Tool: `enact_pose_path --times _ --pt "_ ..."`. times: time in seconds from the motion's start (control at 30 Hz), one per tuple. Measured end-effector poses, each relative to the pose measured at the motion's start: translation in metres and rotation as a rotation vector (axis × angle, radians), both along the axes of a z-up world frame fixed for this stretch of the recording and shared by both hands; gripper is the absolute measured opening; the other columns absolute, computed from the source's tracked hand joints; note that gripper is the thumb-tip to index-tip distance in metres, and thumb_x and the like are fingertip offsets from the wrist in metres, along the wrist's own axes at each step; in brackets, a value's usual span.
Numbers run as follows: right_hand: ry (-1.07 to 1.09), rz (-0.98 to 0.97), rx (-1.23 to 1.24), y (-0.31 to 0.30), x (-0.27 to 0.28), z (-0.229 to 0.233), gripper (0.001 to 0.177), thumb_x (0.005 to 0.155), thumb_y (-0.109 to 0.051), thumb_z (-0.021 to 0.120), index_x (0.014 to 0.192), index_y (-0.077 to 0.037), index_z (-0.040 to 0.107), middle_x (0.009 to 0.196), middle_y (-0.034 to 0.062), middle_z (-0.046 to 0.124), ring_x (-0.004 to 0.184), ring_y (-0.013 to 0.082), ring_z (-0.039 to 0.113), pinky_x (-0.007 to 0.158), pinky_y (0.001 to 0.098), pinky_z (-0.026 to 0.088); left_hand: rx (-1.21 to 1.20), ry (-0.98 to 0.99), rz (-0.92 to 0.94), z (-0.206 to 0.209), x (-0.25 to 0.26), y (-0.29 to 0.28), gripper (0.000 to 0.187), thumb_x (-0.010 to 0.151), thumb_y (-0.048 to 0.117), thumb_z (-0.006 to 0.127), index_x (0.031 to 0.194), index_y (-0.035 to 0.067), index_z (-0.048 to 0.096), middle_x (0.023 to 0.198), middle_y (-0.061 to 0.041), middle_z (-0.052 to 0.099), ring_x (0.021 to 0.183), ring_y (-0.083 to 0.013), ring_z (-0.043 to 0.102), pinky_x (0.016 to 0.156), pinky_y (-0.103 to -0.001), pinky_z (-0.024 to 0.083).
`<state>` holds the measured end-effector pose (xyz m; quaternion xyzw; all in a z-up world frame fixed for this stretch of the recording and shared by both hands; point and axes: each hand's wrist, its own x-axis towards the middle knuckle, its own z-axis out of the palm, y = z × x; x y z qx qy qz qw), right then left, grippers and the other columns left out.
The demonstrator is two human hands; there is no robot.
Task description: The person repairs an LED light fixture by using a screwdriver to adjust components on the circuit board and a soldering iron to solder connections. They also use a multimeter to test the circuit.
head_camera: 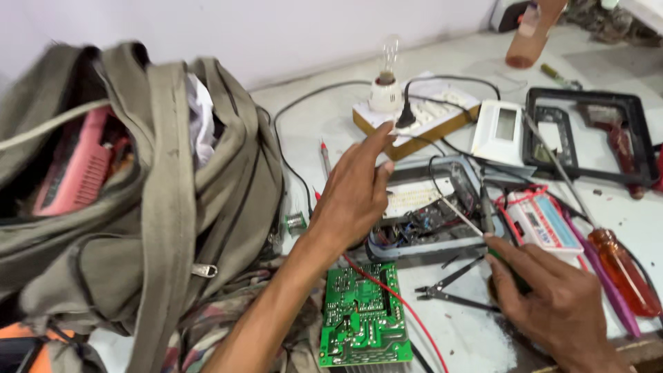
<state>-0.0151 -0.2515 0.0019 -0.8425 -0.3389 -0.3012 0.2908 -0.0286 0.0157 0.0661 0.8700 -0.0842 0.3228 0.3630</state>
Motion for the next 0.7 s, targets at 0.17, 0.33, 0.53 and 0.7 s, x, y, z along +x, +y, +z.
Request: enact_pose_path --times 0.17,0.33,0.53,0.7 --pt "0.059 -0.029 -0.039 -0.002 0.001 0.002 0.030 0.081 -0.013 0.079 0.110 -0.013 0.078 0.075 0.0058 0.070 0.053 0.0215 0.062 0.049 0.0377 0.051 0.225 0.217 0.214 0.019 -0.095 -0.023 0.068 0.097 0.040 0.063 0.137 -0.012 0.046 0.111 -0.032 0.063 0.106 -0.0464 0.059 0.093 -0.052 0.047" --pt "0.124 -0.009 0.002 -0.004 0.001 0.002 0.028 0.083 -0.019 0.081 0.110 -0.015 0.078 0.075 0.0051 0.070 0.054 0.0226 0.064 0.050 0.0381 0.053 0.160 0.230 0.530 -0.015 -0.180 -0.073 0.101 0.067 0.062 0.084 0.127 -0.012 0.050 0.109 -0.027 0.058 0.102 -0.0427 0.058 0.089 -0.054 0.047" --pt "0.038 0.100 0.058 -0.011 -0.001 0.001 0.028 0.079 -0.014 0.078 0.107 -0.012 0.078 0.080 0.0064 0.073 0.058 0.0232 0.068 0.051 0.0378 0.055 0.138 0.255 0.985 -0.083 -0.173 -0.113 0.120 0.045 0.068 0.090 0.128 -0.008 0.051 0.109 -0.027 0.057 0.103 -0.0458 0.057 0.089 -0.056 0.046" --pt "0.031 0.124 0.081 -0.014 -0.003 0.004 0.029 0.079 -0.014 0.078 0.108 -0.012 0.077 0.074 0.0060 0.070 0.056 0.0236 0.066 0.051 0.0395 0.055 0.075 0.142 1.031 -0.073 -0.166 -0.120 0.111 0.050 0.051 0.091 0.135 -0.007 0.050 0.114 -0.028 0.061 0.104 -0.0462 0.059 0.090 -0.056 0.047"
